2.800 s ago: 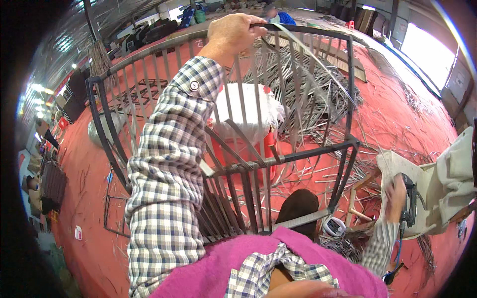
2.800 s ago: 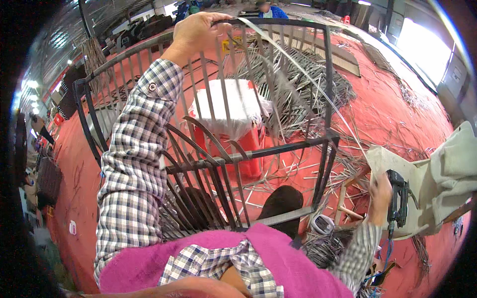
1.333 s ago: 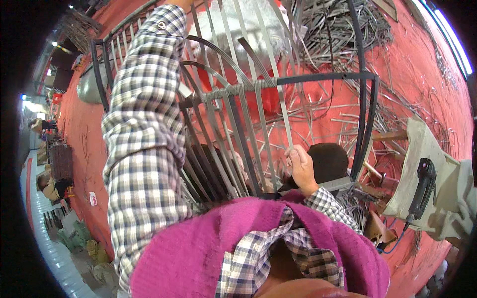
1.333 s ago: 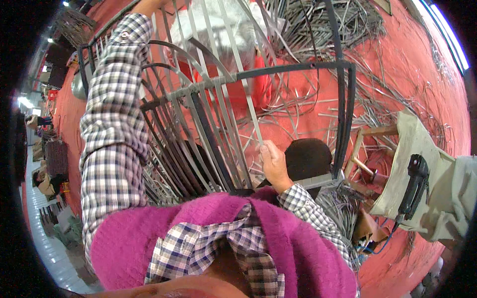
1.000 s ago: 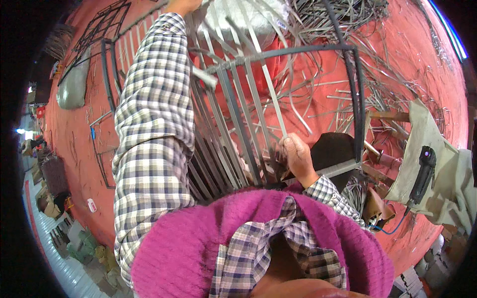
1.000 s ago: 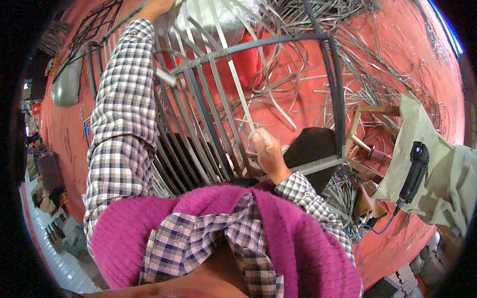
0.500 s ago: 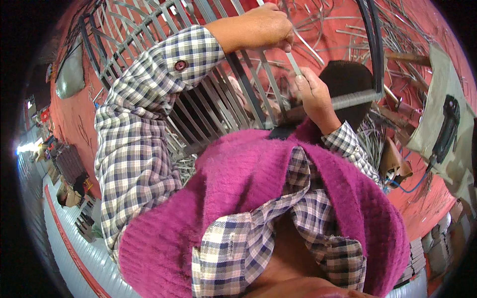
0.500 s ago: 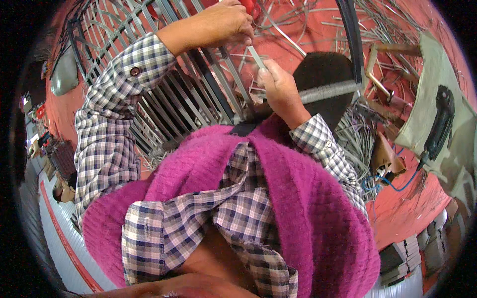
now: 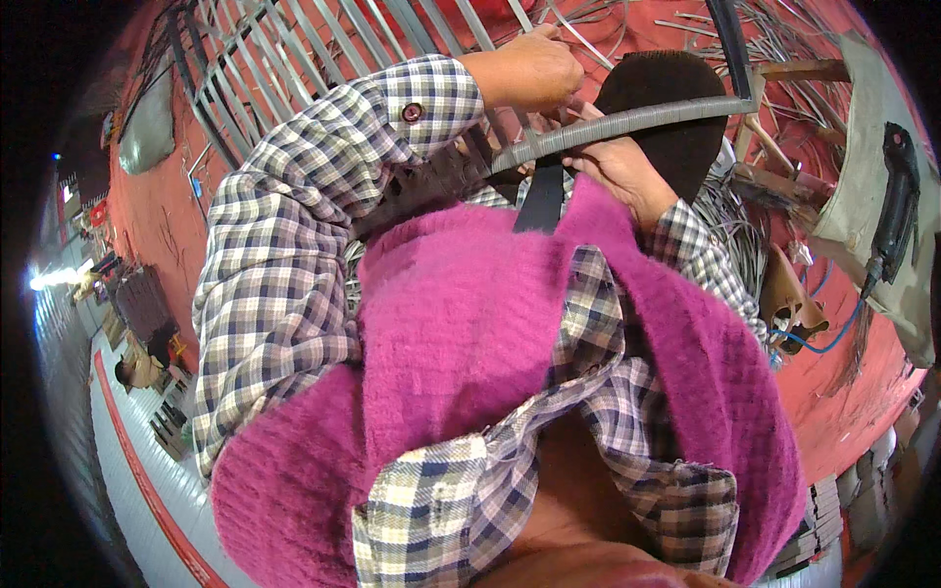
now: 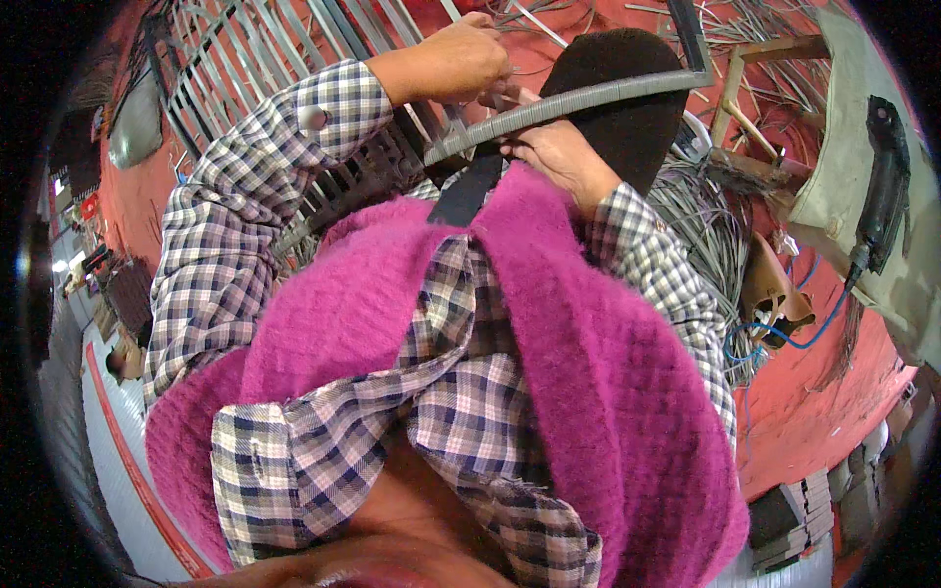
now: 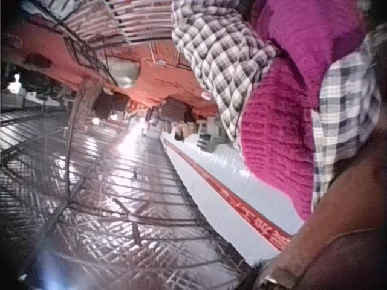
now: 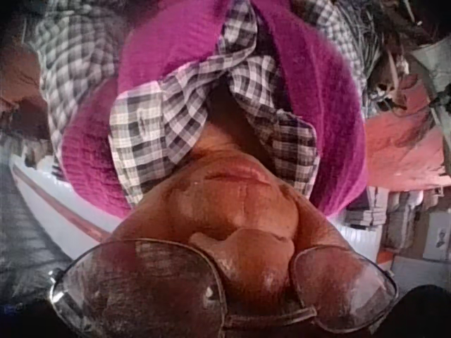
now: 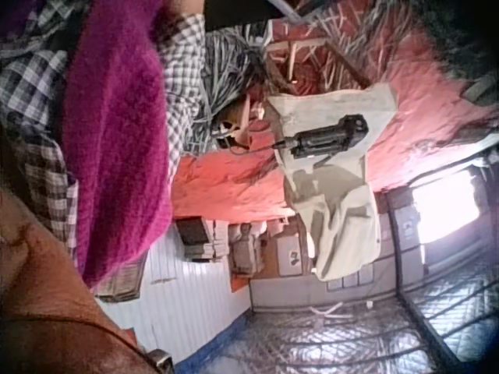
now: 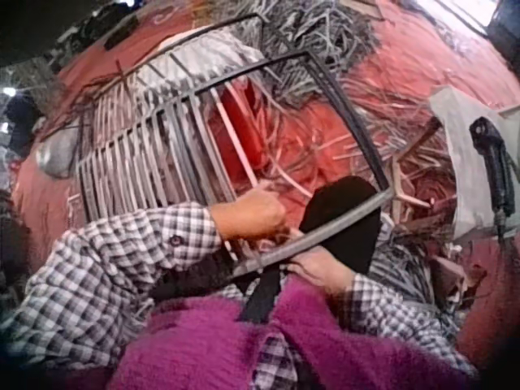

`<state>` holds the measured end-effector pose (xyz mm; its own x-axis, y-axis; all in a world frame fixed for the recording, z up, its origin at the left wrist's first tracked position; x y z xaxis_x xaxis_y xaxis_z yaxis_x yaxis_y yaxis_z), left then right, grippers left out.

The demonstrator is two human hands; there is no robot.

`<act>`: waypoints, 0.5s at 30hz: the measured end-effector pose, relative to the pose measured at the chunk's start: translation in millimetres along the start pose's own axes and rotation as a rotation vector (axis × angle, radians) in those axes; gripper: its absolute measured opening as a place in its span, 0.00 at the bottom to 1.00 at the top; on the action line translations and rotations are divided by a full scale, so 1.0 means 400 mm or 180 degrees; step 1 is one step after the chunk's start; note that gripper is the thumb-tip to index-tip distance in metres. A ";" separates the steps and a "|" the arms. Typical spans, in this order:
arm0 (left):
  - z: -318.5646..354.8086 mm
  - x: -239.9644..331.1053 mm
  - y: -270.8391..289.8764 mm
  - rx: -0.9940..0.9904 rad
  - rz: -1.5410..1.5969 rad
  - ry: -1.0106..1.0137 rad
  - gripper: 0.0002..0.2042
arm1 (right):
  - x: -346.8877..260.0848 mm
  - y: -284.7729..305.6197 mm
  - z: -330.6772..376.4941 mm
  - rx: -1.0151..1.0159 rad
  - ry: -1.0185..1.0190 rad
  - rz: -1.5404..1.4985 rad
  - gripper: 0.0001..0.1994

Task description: The person repeatedly picks up thin metal strips, bends them by hand, and secures them to a vertical metal frame using a handheld staple gun. The person works on one strip at a time, moving around the frame to attach each piece.

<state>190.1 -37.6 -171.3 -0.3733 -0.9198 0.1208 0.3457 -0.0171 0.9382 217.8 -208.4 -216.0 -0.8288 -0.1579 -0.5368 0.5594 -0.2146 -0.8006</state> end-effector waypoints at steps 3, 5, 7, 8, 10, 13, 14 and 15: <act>0.030 0.037 0.046 0.0264 -0.0124 0.0188 0.06 | 0.011 0.007 -0.014 0.0296 -0.0398 0.0835 0.13; 0.061 0.097 0.064 0.0800 -0.0002 0.0644 0.10 | 0.014 0.006 0.019 0.0322 -0.0791 0.1196 0.12; 0.112 0.161 0.063 0.1259 0.0469 0.0913 0.15 | 0.010 0.003 0.050 0.0491 -0.0681 0.1615 0.11; 0.137 0.189 0.058 0.1650 0.0682 0.1026 0.18 | 0.009 0.002 0.061 0.0490 -0.0692 0.1800 0.11; 0.163 0.239 0.029 0.1370 0.0884 0.1307 0.27 | 0.010 -0.003 0.075 0.0236 -0.0503 0.2160 0.11; 0.167 0.263 0.000 0.1533 0.0755 0.1409 0.28 | 0.023 0.010 0.079 0.0293 -0.0740 0.2300 0.12; 0.163 0.262 -0.006 0.1560 0.0713 0.1412 0.28 | 0.025 0.014 0.079 0.0302 -0.0720 0.2477 0.12; 0.159 0.259 -0.012 0.1536 0.0669 0.1458 0.27 | 0.030 0.019 0.079 0.0318 -0.0724 0.2289 0.13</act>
Point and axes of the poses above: each hand's wrist, its own z-axis away from the middle knuckle, its own y-axis out of the back of the hand, x = y × z, the point moved 2 cm from there along -z, towards the middle knuckle, and after that the axes turned 12 degrees about -x, right-handed, at the moved point
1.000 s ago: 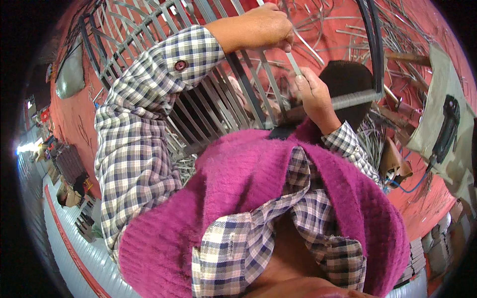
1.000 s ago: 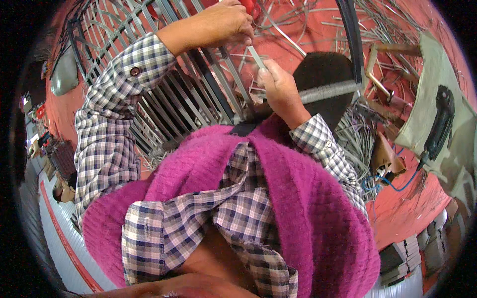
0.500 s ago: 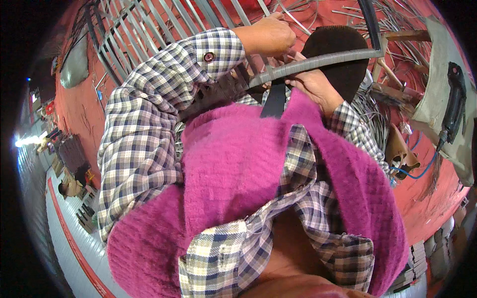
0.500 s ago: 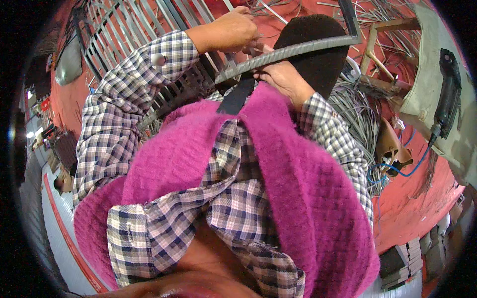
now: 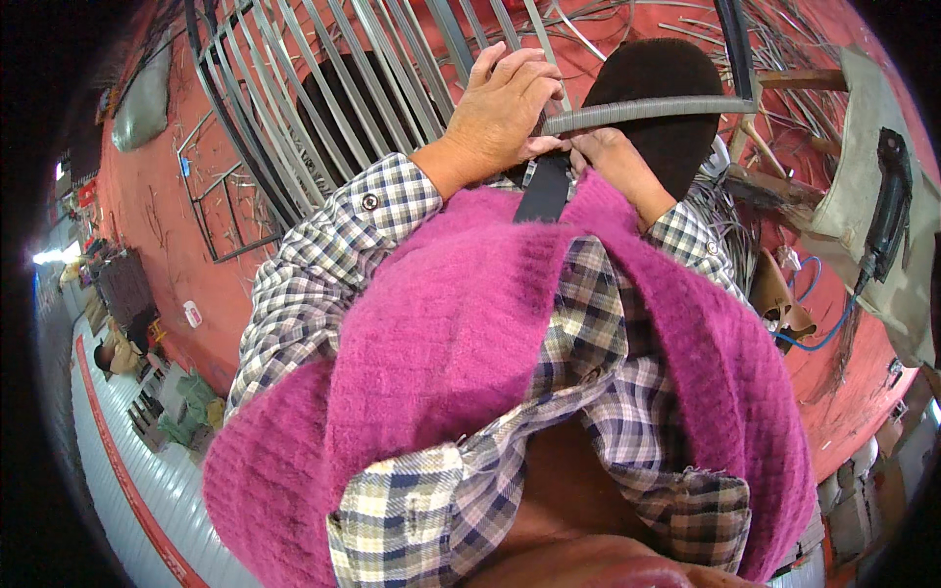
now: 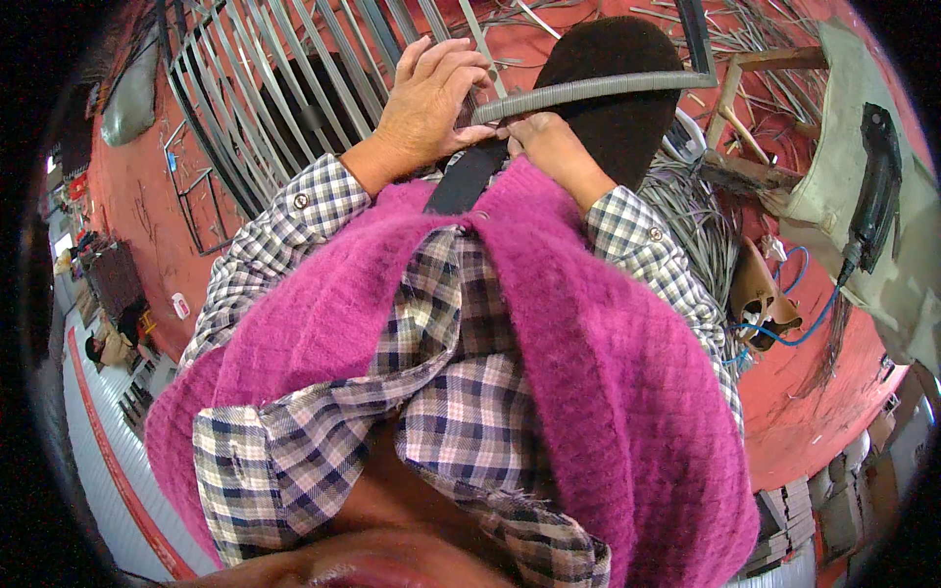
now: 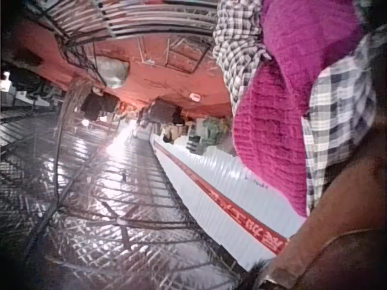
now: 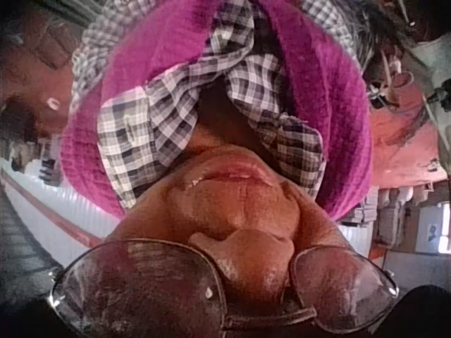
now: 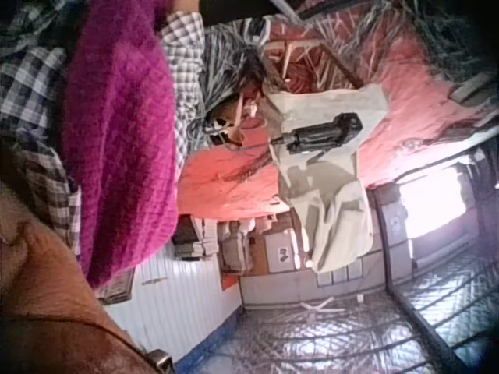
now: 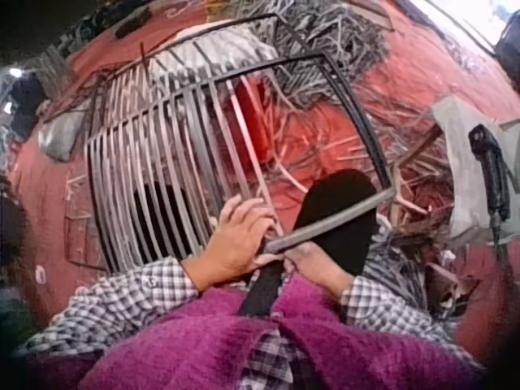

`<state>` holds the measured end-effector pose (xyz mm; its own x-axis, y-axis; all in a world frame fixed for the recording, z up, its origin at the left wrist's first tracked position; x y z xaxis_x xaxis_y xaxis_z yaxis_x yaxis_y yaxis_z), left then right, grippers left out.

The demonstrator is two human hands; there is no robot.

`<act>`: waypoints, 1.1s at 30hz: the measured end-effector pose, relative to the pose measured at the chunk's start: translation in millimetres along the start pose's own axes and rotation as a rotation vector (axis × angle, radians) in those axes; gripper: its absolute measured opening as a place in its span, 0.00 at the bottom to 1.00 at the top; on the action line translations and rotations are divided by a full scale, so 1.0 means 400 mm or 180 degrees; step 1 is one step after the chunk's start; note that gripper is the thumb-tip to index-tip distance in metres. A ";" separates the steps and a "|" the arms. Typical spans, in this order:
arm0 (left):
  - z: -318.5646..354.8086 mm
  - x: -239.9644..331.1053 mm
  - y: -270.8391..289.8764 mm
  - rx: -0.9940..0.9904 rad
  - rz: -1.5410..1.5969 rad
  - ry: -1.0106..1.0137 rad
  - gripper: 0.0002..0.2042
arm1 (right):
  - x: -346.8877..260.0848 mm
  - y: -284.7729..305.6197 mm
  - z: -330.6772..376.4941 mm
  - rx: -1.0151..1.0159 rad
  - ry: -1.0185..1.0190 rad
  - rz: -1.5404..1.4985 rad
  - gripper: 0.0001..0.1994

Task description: The person repeatedly picks up thin metal strips, bends them by hand, and secures them to a vertical metal frame using a handheld staple gun. The person works on one strip at a time, moving around the frame to attach each piece.

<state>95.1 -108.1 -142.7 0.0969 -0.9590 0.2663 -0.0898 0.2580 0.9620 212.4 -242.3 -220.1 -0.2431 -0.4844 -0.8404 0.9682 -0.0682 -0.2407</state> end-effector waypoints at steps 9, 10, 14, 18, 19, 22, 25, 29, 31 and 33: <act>0.006 -0.021 -0.014 0.0236 0.0198 -0.0171 0.24 | -0.027 -0.020 0.024 0.0329 0.0138 0.1025 0.14; 0.011 -0.015 -0.014 0.0128 0.0078 -0.0357 0.22 | -0.046 -0.027 0.033 0.0266 0.0506 0.1414 0.13; 0.011 0.005 -0.008 0.0119 0.0173 -0.0803 0.19 | -0.109 -0.047 0.089 0.0178 0.0643 0.1241 0.14; -0.014 0.011 -0.009 0.0154 0.0637 -0.0770 0.11 | -0.192 -0.059 0.123 -0.0213 0.0431 0.0298 0.14; -0.020 0.012 -0.014 0.0184 0.0663 -0.0684 0.08 | -0.214 -0.055 0.123 -0.0307 0.0293 0.0398 0.13; -0.031 0.020 -0.029 0.0281 0.0984 -0.0538 0.05 | -0.280 -0.011 0.110 0.0090 0.0754 0.1773 0.11; -0.058 0.004 -0.011 0.0423 0.1179 -0.0550 0.05 | -0.300 0.034 0.098 0.1410 0.1488 0.3830 0.08; -0.165 -0.155 0.104 0.0781 0.0712 -0.0149 0.04 | -0.209 0.036 0.089 0.0212 0.0858 0.3710 0.07; -0.229 -0.278 0.180 0.1206 0.0477 0.0148 0.02 | -0.179 0.025 0.102 0.0346 0.1255 0.3615 0.07; -0.290 -0.386 0.235 0.1250 0.0363 0.0374 0.05 | -0.163 0.020 0.105 0.0403 0.1139 0.3445 0.07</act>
Point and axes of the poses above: each hand's wrist, its own z-axis away from the middle knuckle, its own y-axis out of the back of the hand, x = y × z, the point moved 2 cm from there along -z, towards the middle knuckle, and after that the axes turned 12 degrees about -x, right-handed, at the moved point
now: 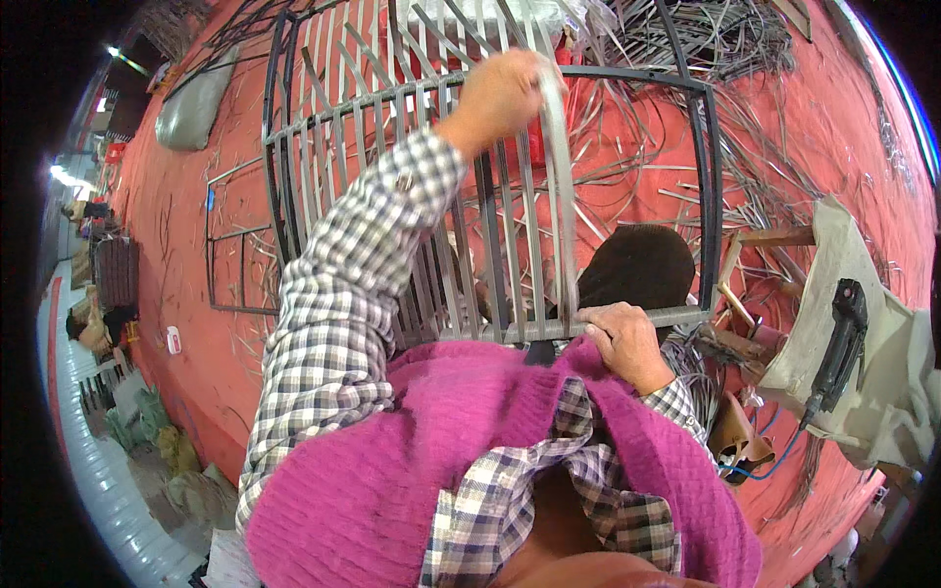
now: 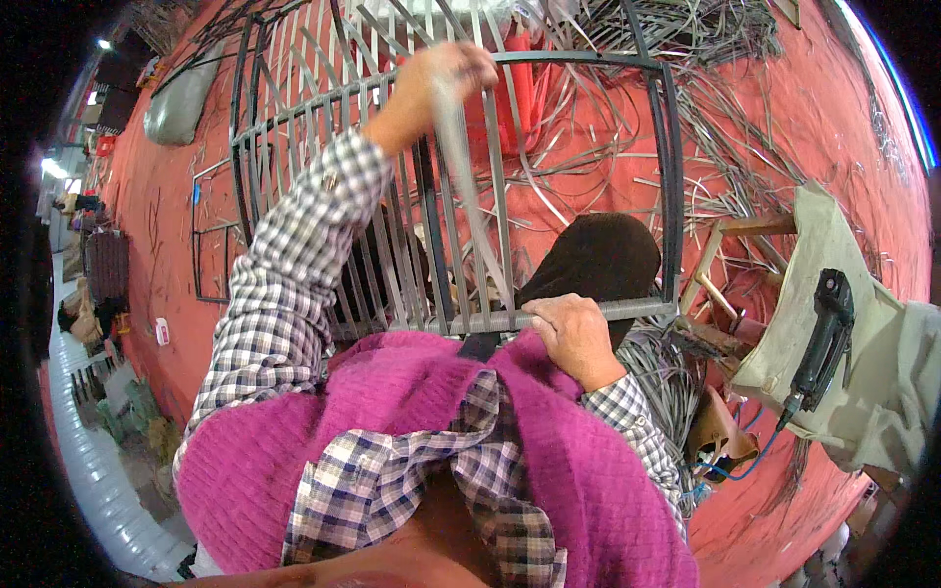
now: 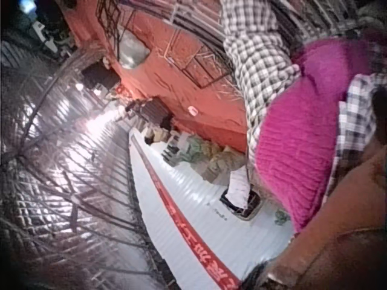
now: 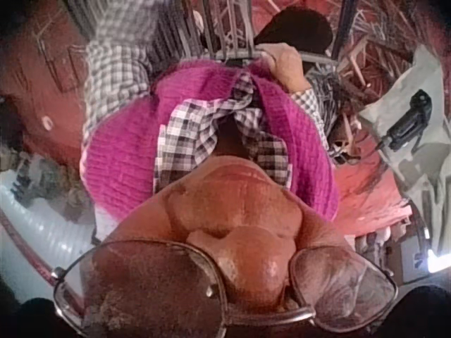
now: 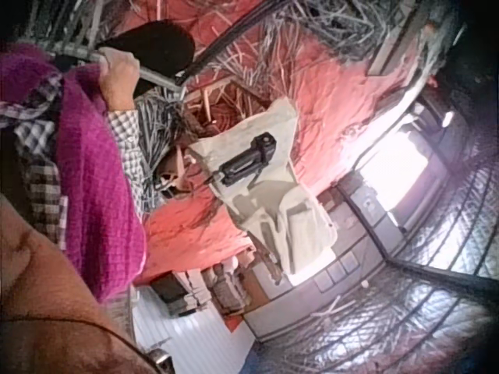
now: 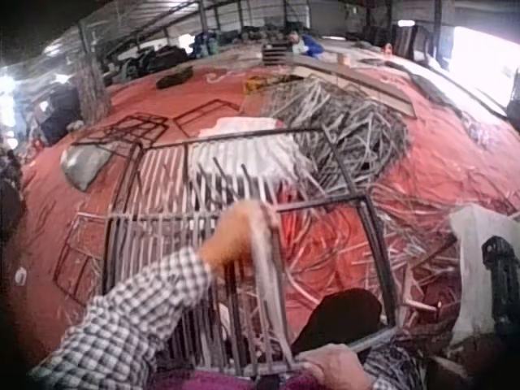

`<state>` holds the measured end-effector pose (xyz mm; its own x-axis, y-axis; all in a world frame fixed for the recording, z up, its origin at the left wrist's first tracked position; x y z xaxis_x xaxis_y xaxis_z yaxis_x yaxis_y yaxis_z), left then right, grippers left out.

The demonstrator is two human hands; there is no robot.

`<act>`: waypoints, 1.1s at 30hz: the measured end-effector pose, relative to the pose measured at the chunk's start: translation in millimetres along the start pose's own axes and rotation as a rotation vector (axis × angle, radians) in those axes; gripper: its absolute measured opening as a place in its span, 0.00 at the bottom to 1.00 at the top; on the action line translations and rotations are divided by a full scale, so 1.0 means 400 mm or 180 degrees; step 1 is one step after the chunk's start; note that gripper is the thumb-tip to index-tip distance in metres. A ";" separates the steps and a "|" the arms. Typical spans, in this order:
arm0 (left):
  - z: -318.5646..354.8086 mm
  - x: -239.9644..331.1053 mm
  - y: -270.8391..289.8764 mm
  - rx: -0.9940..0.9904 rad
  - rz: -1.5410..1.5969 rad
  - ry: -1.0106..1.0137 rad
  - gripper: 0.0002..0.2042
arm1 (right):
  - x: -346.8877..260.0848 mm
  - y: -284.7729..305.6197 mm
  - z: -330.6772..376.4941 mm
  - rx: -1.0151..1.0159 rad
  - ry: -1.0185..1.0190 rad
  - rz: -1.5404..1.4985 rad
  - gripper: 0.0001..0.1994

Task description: The person repeatedly picks up thin metal strips, bends them by hand, and secures them to a vertical metal frame using a handheld staple gun. The person works on one strip at a time, moving around the frame to attach each piece.

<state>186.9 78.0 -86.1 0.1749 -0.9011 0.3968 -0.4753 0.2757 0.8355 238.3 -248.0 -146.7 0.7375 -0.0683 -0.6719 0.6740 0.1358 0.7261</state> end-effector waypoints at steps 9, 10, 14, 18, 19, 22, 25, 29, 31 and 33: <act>-0.109 -0.129 0.010 -0.0606 0.0700 0.0848 0.14 | -0.006 0.032 -0.043 -0.0275 -0.0306 -0.0001 0.08; -0.110 -0.136 0.011 -0.0650 0.0782 0.1059 0.13 | -0.005 0.033 -0.047 -0.0453 -0.0334 0.0098 0.09; -0.122 -0.150 0.016 -0.0698 0.0723 0.0654 0.14 | -0.003 0.037 -0.052 -0.0447 -0.0360 -0.0005 0.09; -0.117 -0.160 0.009 -0.1333 0.0962 0.1109 0.14 | 0.013 0.031 -0.051 -0.1109 -0.0427 0.0030 0.12; -0.115 -0.157 0.012 -0.1263 0.0900 0.1118 0.14 | 0.022 0.040 -0.052 -0.0878 -0.0418 -0.0225 0.12; -0.109 -0.156 0.009 -0.1317 0.1351 0.1173 0.13 | 0.061 0.065 -0.102 -0.0617 -0.0465 -0.1173 0.12; -0.102 -0.165 -0.010 -0.1629 0.1697 0.1485 0.15 | 0.098 0.118 -0.212 0.0037 -0.0344 -0.1113 0.14; -0.104 -0.176 -0.038 -0.1838 0.1496 0.1362 0.15 | 0.111 0.182 -0.455 0.0463 0.0070 -0.3289 0.18; -0.110 -0.185 -0.050 -0.2041 0.1065 0.1419 0.15 | 0.095 0.194 -0.543 0.0589 0.0116 -0.4111 0.17; -0.120 -0.189 -0.056 -0.2067 0.0921 0.1390 0.16 | 0.087 0.205 -0.600 0.0421 0.0356 -0.3628 0.13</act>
Point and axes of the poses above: each hand's wrist, its own z-axis away from the middle knuckle, its own y-axis out of the back of the hand, x = y × z, the point moved 2 cm from there along -z, towards the middle knuckle, and after that the axes turned 12 degrees about -x, right-handed, at the moved point
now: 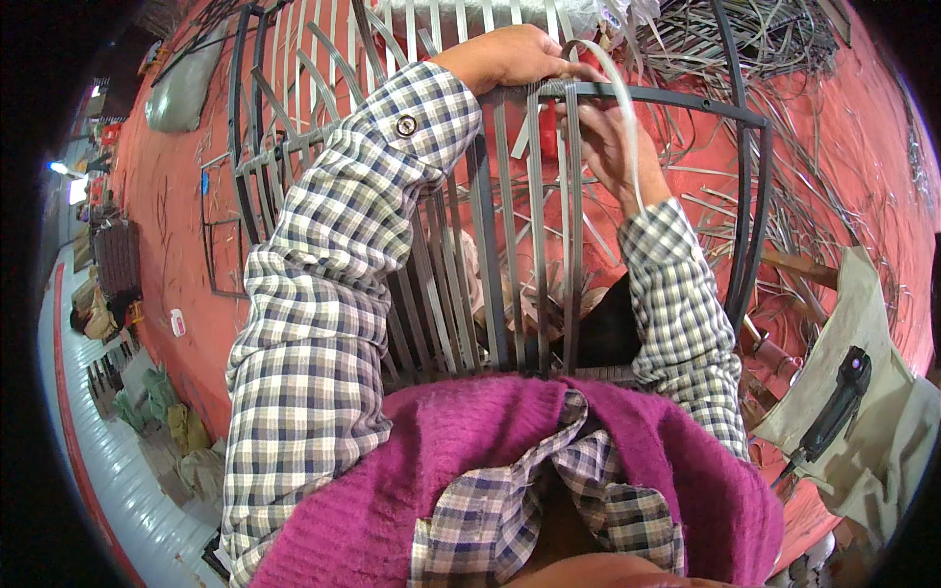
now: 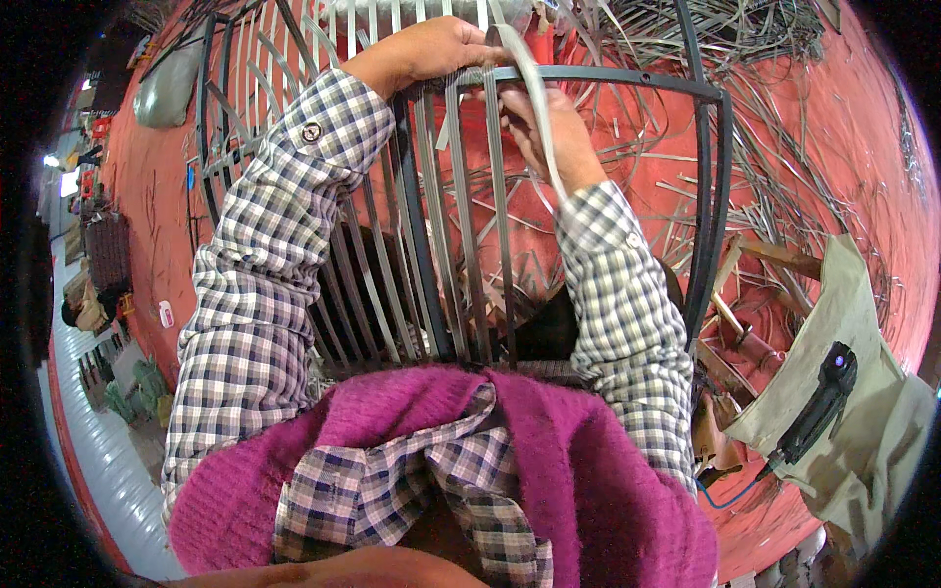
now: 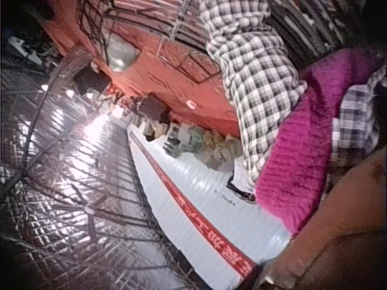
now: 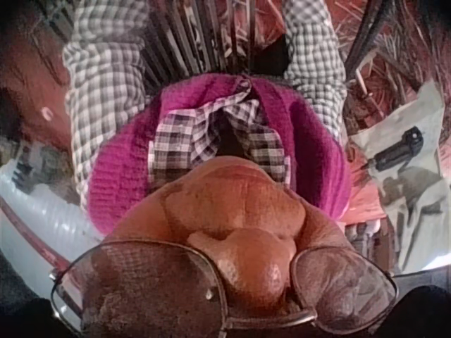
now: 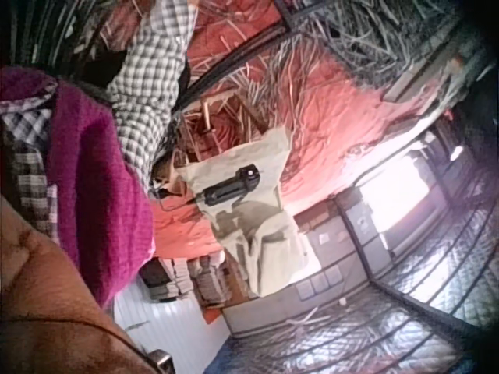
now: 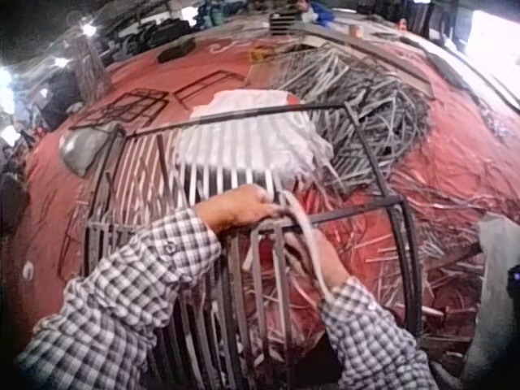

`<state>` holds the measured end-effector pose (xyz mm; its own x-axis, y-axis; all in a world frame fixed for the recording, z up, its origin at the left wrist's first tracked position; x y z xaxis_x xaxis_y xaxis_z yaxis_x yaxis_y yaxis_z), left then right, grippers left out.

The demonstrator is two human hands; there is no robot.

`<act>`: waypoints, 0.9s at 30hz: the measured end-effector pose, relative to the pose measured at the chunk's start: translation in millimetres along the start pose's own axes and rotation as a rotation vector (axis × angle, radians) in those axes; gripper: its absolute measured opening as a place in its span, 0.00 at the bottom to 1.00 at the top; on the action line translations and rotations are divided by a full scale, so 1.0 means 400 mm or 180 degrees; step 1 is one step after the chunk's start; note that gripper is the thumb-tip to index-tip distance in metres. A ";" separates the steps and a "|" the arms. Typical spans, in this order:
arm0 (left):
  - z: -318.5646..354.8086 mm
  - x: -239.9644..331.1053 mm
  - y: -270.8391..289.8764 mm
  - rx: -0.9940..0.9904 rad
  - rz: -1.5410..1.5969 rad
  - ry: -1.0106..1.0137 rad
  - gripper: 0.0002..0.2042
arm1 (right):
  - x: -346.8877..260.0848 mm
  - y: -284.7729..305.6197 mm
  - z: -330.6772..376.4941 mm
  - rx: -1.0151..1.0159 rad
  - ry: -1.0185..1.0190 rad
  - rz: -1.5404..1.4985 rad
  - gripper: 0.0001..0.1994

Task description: The person repeatedly picks up thin metal strips, bends them by hand, and secures them to a vertical metal frame using a handheld staple gun. The person works on one strip at a time, moving around the frame to attach each piece.

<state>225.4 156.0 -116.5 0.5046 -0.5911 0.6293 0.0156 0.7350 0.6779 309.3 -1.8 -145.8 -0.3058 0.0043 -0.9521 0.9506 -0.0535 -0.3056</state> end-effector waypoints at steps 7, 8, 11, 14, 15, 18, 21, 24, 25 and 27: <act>0.075 0.059 -0.021 0.1681 -0.0345 -0.0277 0.18 | 0.069 0.033 -0.029 0.0446 -0.0711 0.2035 0.13; 0.094 0.070 -0.028 0.2124 -0.0190 -0.0362 0.17 | 0.062 0.020 -0.013 0.0482 -0.0048 0.2784 0.13; 0.139 0.088 -0.061 0.2322 -0.0215 -0.0560 0.14 | 0.024 -0.018 0.046 0.0708 0.0502 0.3346 0.11; 0.143 0.090 -0.074 0.1653 -0.0613 -0.0483 0.15 | -0.053 -0.038 0.119 0.0761 0.0750 0.3301 0.10; 0.140 0.087 -0.077 0.1418 -0.0728 -0.0402 0.15 | -0.076 -0.039 0.125 0.0708 0.0910 0.3330 0.10; 0.126 0.085 -0.072 0.1172 -0.1043 -0.0290 0.17 | -0.112 -0.046 0.103 0.0319 0.0904 0.1701 0.12; 0.121 0.088 -0.069 0.1119 -0.1129 -0.0252 0.19 | -0.116 -0.079 0.082 0.0245 0.0854 0.0003 0.18; 0.119 0.096 -0.071 0.0993 -0.0984 -0.0145 0.19 | -0.142 -0.091 0.093 0.0419 0.0105 0.0514 0.20; 0.124 0.098 -0.070 0.1070 -0.1150 -0.0180 0.18 | -0.163 -0.081 0.086 0.0312 0.0121 0.1028 0.18; 0.128 0.103 -0.075 0.1322 -0.1443 -0.0335 0.16 | -0.196 -0.037 0.042 0.0088 0.0824 0.2125 0.16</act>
<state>201.5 92.5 -91.3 0.4384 -0.8591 0.2640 -0.1392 0.2253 0.9643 318.5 -18.1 -66.3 0.3661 0.1985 -0.9092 0.9279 -0.1526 0.3403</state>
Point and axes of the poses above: each hand's wrist, its own z-axis away from the middle knuckle, its own y-axis out of the back of the hand, x = y × z, the point moved 2 cm from there along -z, towards the middle knuckle, and after that the axes turned 12 degrees about -x, right-handed, at the moved point
